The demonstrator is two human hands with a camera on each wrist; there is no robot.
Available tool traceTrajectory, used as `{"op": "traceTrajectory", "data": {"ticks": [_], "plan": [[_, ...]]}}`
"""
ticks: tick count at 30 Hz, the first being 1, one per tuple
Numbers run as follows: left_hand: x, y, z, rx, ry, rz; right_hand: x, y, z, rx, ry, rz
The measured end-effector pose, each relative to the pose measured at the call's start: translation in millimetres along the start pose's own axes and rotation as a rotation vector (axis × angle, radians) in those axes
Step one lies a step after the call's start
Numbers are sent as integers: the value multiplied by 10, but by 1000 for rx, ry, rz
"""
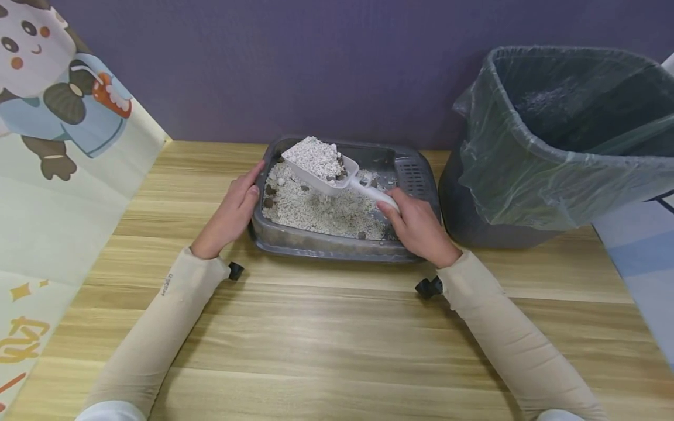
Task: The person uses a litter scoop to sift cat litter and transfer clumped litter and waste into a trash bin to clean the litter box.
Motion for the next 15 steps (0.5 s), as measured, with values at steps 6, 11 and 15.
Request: {"op": "traceTrajectory", "data": {"ticks": [6,11,15], "plan": [[1,8,-1,1,-1,-6,21,-18,36,18,58,30],[-1,6,1,-1,1,-4,23,-21,67,30,109,34],[-2,4,3,-3,4,-2,12,-1,52,15,82,9]]}}
Point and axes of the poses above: each hand's wrist, its own x-axis away from the middle knuckle, its own z-axis out of the back of the hand, y = z × x, the point moved 8 cm from there along -x, towards the middle knuckle, and after that the axes turned 3 degrees about -y, right-handed, at the moved point
